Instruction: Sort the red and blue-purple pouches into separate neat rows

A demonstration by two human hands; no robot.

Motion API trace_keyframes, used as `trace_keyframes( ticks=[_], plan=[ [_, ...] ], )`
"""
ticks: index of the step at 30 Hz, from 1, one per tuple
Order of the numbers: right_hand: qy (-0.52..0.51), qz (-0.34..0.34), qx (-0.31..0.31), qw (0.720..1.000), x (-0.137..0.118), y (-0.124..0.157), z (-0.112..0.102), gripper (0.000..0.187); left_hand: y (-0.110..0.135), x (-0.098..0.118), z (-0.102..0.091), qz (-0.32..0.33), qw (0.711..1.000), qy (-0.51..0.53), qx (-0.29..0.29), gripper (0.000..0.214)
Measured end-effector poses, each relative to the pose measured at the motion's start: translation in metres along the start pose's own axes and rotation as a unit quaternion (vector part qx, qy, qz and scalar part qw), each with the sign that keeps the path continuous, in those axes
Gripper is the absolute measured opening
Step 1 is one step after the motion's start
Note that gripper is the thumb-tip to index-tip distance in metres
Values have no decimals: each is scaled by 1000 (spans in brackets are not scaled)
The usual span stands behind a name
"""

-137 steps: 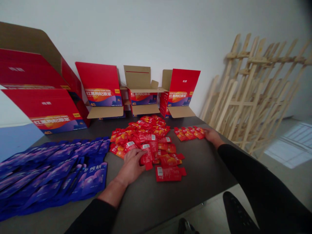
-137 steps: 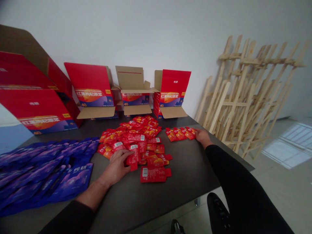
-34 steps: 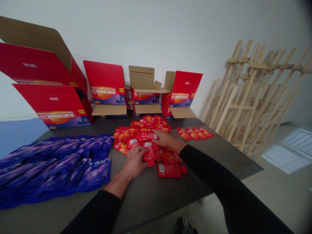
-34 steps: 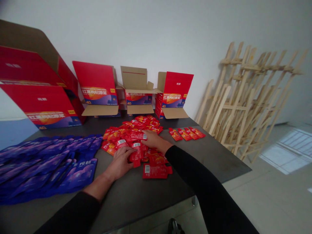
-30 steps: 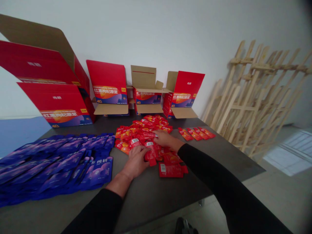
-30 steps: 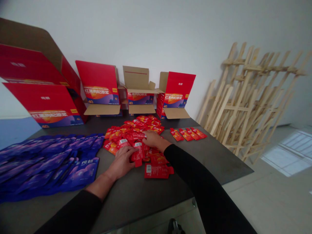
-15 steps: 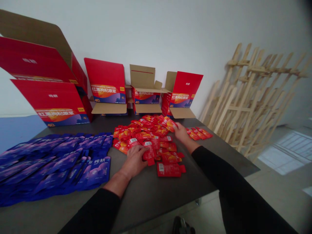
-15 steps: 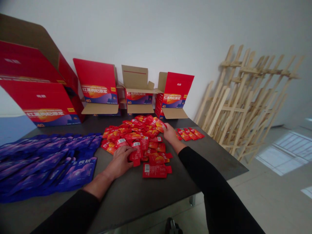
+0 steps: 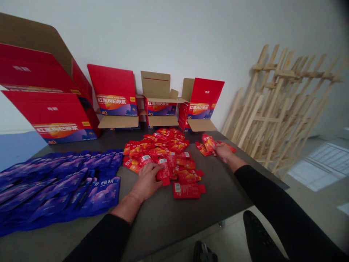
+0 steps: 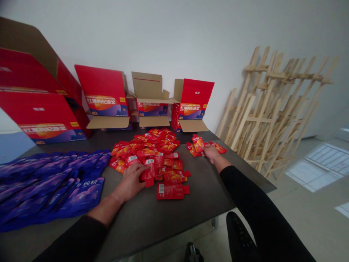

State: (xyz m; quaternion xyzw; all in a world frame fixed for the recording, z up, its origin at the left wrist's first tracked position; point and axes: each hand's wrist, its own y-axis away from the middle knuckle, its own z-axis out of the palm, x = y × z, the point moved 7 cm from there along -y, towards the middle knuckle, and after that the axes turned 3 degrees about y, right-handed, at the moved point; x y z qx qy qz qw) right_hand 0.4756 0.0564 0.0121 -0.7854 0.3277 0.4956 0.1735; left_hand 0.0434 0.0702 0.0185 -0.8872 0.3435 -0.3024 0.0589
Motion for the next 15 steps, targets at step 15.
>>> trace_keyframes(
  ticks=[15],
  plan=[
    [228,-54,-174,956,-13,37,76,22,2,-3,3,10,1000,1,9,57]
  ],
)
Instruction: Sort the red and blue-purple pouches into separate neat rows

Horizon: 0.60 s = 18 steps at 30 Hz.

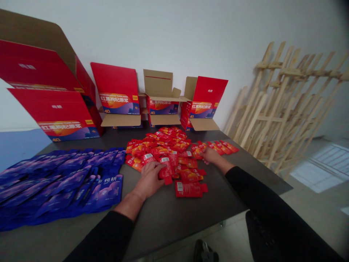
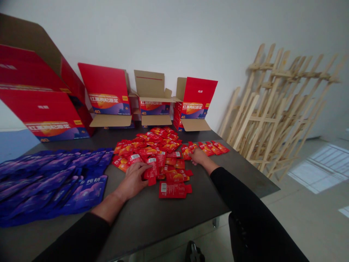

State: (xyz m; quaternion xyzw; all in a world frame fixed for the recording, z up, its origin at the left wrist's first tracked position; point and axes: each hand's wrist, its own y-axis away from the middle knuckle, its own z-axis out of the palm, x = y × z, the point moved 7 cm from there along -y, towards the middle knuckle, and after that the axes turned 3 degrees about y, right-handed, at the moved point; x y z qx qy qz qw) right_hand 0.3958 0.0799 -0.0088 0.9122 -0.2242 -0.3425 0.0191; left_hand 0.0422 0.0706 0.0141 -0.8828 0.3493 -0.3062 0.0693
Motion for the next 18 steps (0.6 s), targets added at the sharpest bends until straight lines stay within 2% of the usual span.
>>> trace_keyframes(
  ticks=[2,4,7,10,12,14,16,18],
  plan=[
    [112,-49,35,992,-8,-1,-4,21,0,0,0,2,1000,2,0,58],
    [205,-92,89,970,-17,0,-9,21,-1,0,0,2,1000,4,-1,57],
    [279,-119,120,945,-24,3,-9,29,-1,-1,1,0,1000,7,1,57],
    [298,-116,118,940,-25,8,-6,37,-1,-2,2,4,1000,8,4,57],
    [306,-107,138,936,-29,14,-7,40,0,-1,2,8,1000,6,5,56],
    [308,-126,162,929,-39,22,-8,38,0,0,1,12,1000,3,6,54],
    [292,-200,159,922,-58,31,-2,31,0,0,1,13,1000,0,6,54],
    [251,-303,115,912,-79,41,12,26,0,0,1,10,1000,-2,5,55]
  ],
)
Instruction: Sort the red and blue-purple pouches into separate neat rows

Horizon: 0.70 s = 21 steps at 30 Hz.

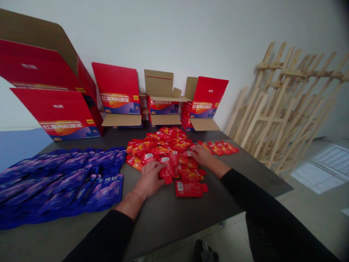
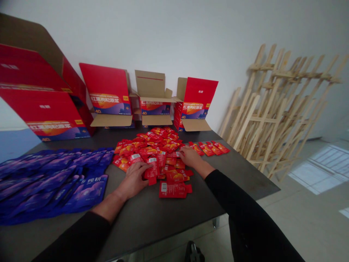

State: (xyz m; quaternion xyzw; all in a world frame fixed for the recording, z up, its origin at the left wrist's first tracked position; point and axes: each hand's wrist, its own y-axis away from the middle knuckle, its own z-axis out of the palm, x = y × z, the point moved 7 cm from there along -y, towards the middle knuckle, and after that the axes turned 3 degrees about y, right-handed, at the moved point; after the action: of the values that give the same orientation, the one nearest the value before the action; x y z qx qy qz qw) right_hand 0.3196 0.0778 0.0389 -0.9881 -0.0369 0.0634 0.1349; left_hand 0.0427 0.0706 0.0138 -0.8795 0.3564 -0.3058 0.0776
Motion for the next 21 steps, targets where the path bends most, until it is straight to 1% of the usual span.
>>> trace_keyframes(
  ticks=[2,5,8,10,13,15,17,19,21],
  plan=[
    [-66,-77,-5,995,-24,-2,1,28,0,0,0,-2,1000,-1,-1,55],
    [-120,-136,-6,983,-50,-3,5,43,0,0,0,3,1000,2,0,55],
    [-118,-174,-36,977,-70,-5,16,51,0,-1,1,2,1000,4,0,55],
    [-97,-189,-48,976,-78,-8,21,46,0,-1,1,-2,1000,3,1,55],
    [-44,-224,-44,973,-86,-11,24,33,-1,0,0,-4,1000,2,3,53],
    [-23,-257,-38,965,-88,-12,21,30,-2,1,-1,-5,1000,4,2,51],
    [-22,-281,-26,959,-88,-10,15,28,-2,1,-2,-4,1000,9,1,50],
    [-32,-281,-11,959,-82,-8,4,26,-2,2,-3,1,1000,15,3,49],
    [-49,-252,8,967,-70,-6,-10,26,-2,2,-4,3,1000,21,5,48]
  ],
)
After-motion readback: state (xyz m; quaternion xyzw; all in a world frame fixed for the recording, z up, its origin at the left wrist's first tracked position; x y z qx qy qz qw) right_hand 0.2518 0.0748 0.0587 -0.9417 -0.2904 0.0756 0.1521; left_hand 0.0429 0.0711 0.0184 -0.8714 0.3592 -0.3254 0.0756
